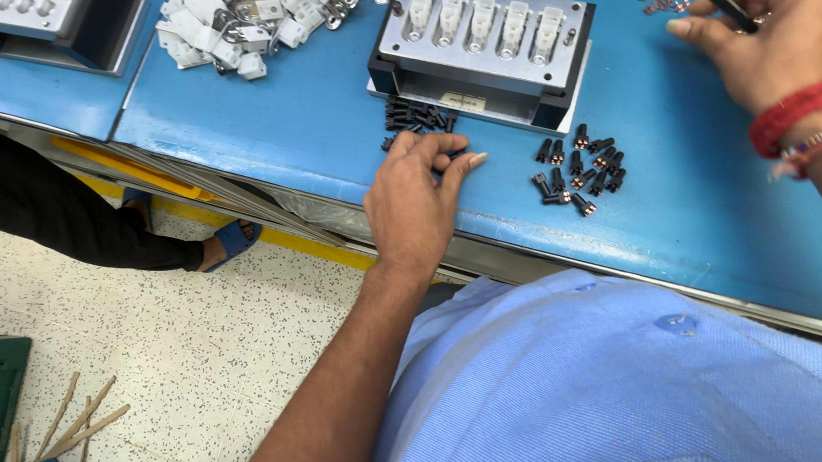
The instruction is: The person assembles small electrical components by inserting copper and black cylindrical parts into white plastic housings using tweezers. The person places the assembled units into a metal fixture and continues the process with additional components from piles on the table.
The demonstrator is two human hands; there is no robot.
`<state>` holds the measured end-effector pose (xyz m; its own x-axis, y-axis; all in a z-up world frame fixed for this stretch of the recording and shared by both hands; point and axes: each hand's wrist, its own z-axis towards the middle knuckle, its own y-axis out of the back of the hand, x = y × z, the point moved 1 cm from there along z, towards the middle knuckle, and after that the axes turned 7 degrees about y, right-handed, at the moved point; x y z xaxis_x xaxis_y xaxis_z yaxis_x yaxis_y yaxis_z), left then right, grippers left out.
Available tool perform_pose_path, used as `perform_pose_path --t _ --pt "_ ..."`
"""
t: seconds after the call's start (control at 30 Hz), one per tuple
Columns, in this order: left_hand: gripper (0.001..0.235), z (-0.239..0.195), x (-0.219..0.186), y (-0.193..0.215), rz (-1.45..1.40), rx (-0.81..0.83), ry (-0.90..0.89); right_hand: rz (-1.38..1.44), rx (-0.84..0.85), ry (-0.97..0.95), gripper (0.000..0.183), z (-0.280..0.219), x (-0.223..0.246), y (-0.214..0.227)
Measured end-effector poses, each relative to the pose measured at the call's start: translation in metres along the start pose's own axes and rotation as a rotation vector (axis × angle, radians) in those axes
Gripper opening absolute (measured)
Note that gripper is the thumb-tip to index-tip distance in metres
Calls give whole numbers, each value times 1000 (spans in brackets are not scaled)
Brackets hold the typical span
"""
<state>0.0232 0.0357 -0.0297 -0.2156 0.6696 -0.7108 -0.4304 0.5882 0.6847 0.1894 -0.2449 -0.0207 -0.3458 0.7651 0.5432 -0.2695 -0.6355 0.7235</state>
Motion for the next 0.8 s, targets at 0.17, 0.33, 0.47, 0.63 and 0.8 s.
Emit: perform_pose_path --t 0.17,0.33,0.47,0.63,0.8 --pt "27 1 -4 3 8 24 36 -150 53 -7 31 26 4 -12" --pt "30 -2 -12 8 -196 31 133 -69 99 22 29 7 21 8" --pt "33 -12 -26 -2 -874 255 456 385 230 173 21 -47 53 32" --pt "39 -27 -43 -18 -1080 603 558 602 280 161 28 -89 86 44" --pt "55 -32 -52 -29 -1088 738 474 607 299 167 30 -95 88 49"
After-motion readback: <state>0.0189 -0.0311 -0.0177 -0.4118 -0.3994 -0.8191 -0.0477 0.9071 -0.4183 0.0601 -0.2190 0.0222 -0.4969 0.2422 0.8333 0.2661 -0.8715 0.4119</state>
